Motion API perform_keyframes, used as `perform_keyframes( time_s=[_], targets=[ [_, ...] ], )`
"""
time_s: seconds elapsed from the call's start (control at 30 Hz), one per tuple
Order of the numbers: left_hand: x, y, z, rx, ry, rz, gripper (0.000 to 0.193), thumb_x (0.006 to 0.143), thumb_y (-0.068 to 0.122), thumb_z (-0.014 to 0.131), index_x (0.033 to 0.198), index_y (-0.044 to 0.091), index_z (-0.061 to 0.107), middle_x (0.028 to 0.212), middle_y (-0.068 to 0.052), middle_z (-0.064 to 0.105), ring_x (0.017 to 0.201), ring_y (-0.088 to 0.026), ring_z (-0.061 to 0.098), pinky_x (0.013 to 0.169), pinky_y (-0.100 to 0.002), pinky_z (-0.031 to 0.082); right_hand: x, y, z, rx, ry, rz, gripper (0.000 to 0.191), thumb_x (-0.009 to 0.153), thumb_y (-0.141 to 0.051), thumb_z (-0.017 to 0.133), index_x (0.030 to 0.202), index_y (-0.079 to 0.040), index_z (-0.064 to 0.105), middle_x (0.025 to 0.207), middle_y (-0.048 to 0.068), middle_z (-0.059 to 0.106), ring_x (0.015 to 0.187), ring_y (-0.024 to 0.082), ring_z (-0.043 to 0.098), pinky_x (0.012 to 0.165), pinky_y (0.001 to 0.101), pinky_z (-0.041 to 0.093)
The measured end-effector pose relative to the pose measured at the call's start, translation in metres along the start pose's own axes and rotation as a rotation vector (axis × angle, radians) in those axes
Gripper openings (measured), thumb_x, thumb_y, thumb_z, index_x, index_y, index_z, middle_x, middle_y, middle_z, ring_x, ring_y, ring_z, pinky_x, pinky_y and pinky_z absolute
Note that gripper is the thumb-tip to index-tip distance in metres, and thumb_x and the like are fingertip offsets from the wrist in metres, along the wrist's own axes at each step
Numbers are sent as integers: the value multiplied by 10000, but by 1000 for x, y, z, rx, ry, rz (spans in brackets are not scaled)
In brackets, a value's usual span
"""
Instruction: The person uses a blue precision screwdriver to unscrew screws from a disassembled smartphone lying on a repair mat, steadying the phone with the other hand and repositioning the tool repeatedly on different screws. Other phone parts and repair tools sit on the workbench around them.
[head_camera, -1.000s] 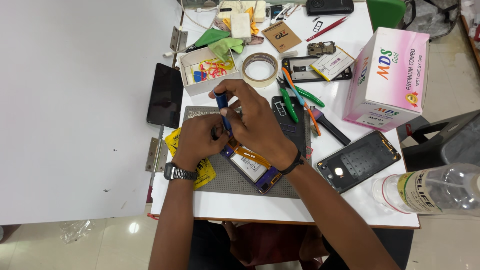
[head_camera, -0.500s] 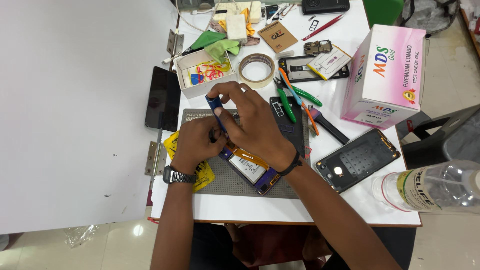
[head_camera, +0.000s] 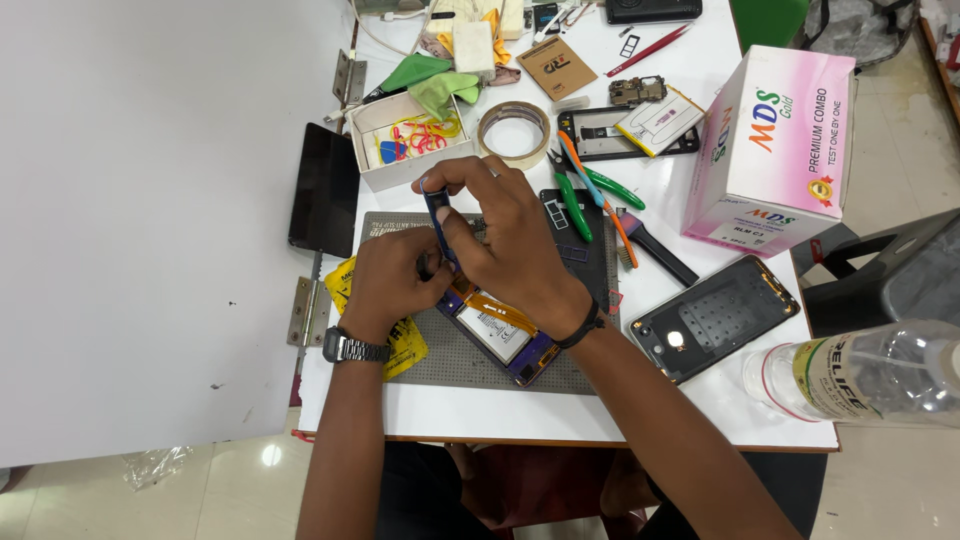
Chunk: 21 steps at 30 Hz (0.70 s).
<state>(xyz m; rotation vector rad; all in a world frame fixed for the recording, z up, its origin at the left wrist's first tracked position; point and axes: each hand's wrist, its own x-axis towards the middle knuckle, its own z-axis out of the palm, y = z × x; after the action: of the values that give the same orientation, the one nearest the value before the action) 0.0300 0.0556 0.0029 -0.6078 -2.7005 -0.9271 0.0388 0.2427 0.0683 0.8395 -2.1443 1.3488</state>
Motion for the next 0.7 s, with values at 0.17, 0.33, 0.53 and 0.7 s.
perform_keyframes(
  time_s=[0.17, 0.33, 0.53, 0.7],
  targets=[
    [1, 2, 1, 22, 47, 38, 145, 697, 189, 770, 733, 96, 664, 630, -31, 661, 549, -246, 661, 543, -371, 525, 1, -1, 3, -24, 67, -62, 273, 903, -122, 773, 1124, -89, 616, 1151, 60, 642, 1140, 266, 614, 1002, 375, 481],
    [0, 1, 0, 15, 4, 6, 149, 698, 187, 781, 722, 89, 671, 602, -30, 661, 541, -245, 657, 539, -377, 518, 0, -1, 4, -48, 38, -13, 259, 882, -128, 782, 1101, -92, 649, 1148, 58, 692, 979, 206, 644, 925, 365, 475],
    [-2, -4, 1, 19, 4, 8, 165, 710, 203, 779, 689, 88, 663, 598, -37, 658, 531, -239, 663, 549, -369, 530, -2, -2, 7, 41, -8, 43, 373, 926, -145, 766, 1242, -70, 583, 1156, 74, 694, 1000, 228, 715, 888, 357, 576],
    [-3, -7, 6, 12, 53, 45, 126, 737, 187, 739, 716, 89, 665, 620, -40, 667, 553, -255, 663, 558, -381, 530, -4, 1, 13, 43, -70, 79, 412, 947, -80, 719, 1313, -85, 531, 1181, 87, 717, 1010, 250, 750, 832, 368, 614]
  ],
)
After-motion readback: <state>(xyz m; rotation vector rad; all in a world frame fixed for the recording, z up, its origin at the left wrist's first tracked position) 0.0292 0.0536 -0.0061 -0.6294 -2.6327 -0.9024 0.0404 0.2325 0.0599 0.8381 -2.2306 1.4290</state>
